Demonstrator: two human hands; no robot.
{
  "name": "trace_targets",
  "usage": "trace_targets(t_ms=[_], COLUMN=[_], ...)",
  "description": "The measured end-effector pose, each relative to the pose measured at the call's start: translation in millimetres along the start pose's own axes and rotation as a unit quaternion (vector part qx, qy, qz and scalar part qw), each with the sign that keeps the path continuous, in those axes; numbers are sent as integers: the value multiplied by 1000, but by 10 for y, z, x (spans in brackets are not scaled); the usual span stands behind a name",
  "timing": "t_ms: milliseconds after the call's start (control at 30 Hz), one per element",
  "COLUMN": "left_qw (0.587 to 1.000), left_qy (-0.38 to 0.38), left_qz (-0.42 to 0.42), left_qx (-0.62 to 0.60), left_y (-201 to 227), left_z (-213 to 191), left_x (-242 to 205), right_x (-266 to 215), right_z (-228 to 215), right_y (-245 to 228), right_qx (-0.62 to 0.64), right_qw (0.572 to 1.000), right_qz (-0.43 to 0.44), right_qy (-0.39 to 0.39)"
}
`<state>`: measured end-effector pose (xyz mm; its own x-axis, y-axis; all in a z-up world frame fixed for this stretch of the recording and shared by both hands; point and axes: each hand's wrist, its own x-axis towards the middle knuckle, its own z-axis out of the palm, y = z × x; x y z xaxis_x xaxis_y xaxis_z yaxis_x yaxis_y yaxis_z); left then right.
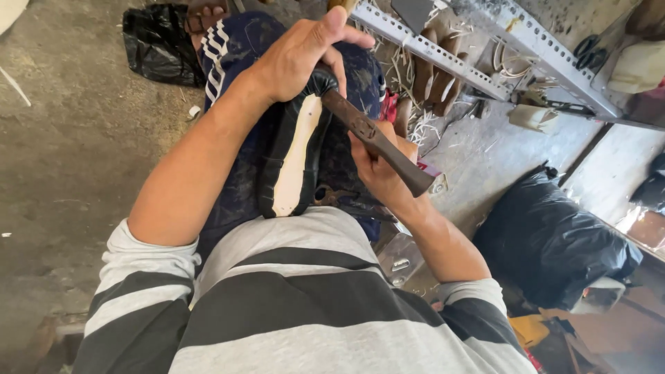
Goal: Shaping a leather shoe upper over a last using pliers and a hammer in a workshop.
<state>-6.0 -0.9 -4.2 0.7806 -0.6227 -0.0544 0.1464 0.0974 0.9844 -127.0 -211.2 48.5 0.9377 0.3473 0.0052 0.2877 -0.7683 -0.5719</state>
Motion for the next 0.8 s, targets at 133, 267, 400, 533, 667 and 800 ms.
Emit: trace_targets(t_ms=[133, 267, 400, 533, 667, 800], left_qw=[1000, 1000, 998, 1000, 999, 980], left_qy=[8, 9, 8, 6, 9, 109], left_qz=[19, 13, 61, -5, 48, 127], left_qx=[-16, -19, -25, 3, -16, -112], left_y=[-46, -2, -40, -74, -26, 217], left_z=[29, -25, -20, -72, 4, -184], left_x=[-16, 3, 34, 65, 40, -205], right_x=[34, -38, -22, 109, 30, 205], right_z=[-181, -241, 167, 83, -156, -780], right_y=[23, 180, 192, 109, 88, 48], right_qx=[41, 125, 270, 53, 125, 361], right_qw=[998, 991, 936, 998, 988, 918], right_qz=[4, -19, -92, 39, 89, 38], right_qy=[-48, 49, 206, 4, -26, -161])
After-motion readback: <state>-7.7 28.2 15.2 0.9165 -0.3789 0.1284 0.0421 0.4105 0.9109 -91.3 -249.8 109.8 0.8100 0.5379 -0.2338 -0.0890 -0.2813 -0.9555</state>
